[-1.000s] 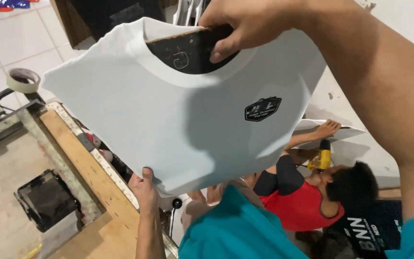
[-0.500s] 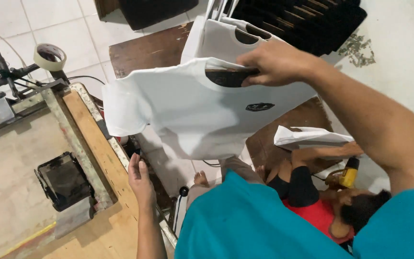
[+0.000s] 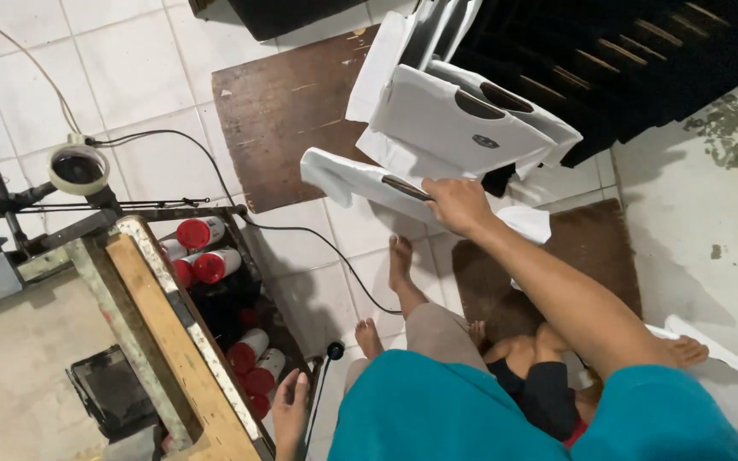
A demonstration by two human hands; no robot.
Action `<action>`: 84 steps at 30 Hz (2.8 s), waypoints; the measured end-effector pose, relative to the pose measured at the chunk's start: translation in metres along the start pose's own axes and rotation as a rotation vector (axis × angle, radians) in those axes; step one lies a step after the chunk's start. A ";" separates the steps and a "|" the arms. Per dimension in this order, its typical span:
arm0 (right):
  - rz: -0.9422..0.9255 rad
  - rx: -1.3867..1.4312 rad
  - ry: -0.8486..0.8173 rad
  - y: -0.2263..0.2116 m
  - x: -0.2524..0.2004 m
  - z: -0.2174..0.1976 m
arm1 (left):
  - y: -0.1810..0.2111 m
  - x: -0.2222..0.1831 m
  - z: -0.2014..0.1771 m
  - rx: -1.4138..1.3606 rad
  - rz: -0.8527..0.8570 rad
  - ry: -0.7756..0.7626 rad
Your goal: Screen printing a black logo onto white t-shirts using a manual screen press and a squeegee.
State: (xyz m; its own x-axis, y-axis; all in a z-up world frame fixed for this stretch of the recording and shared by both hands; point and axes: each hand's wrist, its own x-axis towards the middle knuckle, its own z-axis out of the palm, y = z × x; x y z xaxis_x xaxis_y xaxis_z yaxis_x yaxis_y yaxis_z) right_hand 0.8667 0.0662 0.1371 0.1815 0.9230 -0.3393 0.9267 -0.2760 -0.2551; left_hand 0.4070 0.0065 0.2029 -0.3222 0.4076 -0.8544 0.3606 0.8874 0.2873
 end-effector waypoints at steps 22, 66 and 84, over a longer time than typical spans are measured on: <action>0.231 0.002 0.008 0.163 0.175 0.132 | -0.063 0.060 0.042 -0.005 -0.151 0.141; 0.165 -0.117 0.367 0.189 0.166 0.145 | -0.010 0.062 0.065 0.174 -0.038 -0.016; 1.027 0.874 0.027 0.117 -0.090 0.171 | -0.042 0.019 -0.005 0.217 0.220 -0.172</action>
State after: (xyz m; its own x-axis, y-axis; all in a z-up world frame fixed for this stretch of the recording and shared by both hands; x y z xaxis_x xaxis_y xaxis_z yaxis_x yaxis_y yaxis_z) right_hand 0.9021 -0.0945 -0.0173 0.6765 0.2001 -0.7087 -0.1406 -0.9096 -0.3911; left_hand 0.3811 -0.0217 0.1768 -0.0706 0.5253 -0.8480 0.5886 0.7083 0.3897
